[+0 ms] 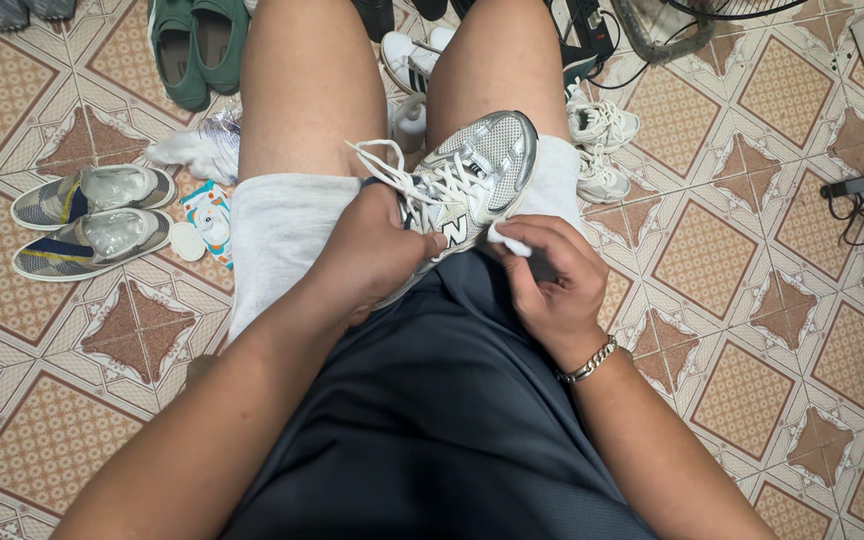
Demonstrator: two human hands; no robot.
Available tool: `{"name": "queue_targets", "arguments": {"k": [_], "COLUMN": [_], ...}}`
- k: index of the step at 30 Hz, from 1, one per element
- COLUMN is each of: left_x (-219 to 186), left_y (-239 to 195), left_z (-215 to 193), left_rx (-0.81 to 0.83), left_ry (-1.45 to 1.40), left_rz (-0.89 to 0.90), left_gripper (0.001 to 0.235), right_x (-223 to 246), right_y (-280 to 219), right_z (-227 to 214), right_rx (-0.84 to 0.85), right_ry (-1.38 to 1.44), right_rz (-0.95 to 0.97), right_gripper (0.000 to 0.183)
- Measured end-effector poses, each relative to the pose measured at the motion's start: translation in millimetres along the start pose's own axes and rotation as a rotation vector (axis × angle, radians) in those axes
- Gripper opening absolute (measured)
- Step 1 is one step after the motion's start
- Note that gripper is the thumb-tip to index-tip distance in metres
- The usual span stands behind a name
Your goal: The person sits on a tiled floor and cleans two different pairs of sneakers using a white cloth. They scrub the laces, sides, and soles of a silver sneaker, then switch to a white sneaker with a black swoosh, applying a cleaning liquid from a bottle to the cloth before scrubbing the shoe's surface.
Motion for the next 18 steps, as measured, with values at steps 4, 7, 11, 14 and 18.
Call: {"name": "queue_targets", "arguments": {"k": [4,7,11,14,18], "left_x": [-1.9,-1.9,-6.3,-6.5,-5.0], "left_y": [-3.0,-4.5,-7.2,-8.8,-9.4], "left_z": [2.5,3.5,4.4,3.7,2.4], "left_rx": [0.028,0.029,0.033,0.022,0.01], "left_ry": [-0.019,0.005,-0.018,0.013,0.049], "left_rz": [0.031,0.02,0.055,0.047,0.026], "left_gripper": [0.04,0.04,0.04,0.038,0.037], "right_x": [4.8,10.8,17.7,21.8,27.0], "right_y": [0.9,0.8,2.0,4.2,3.9], "right_z": [0.3,0.2,1.4,4.6,14.7], "right_rx": [0.005,-0.002,-0.01,0.019,0.128], "right_ry": [-0.031,-0.082,-0.117,-0.141,-0.168], "right_rz": [-0.049,-0.102,-0.16,-0.202,-0.273], "right_gripper": [0.023,0.025,0.032,0.034,0.034]}}
Point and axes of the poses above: each hand's wrist, its own y-axis towards the middle knuckle, its own z-axis out of the palm, x = y × z, the point moved 9 cm from there along y, towards the middle knuckle, and after that the axes turned 12 degrees about -y, right-handed, at the moved point
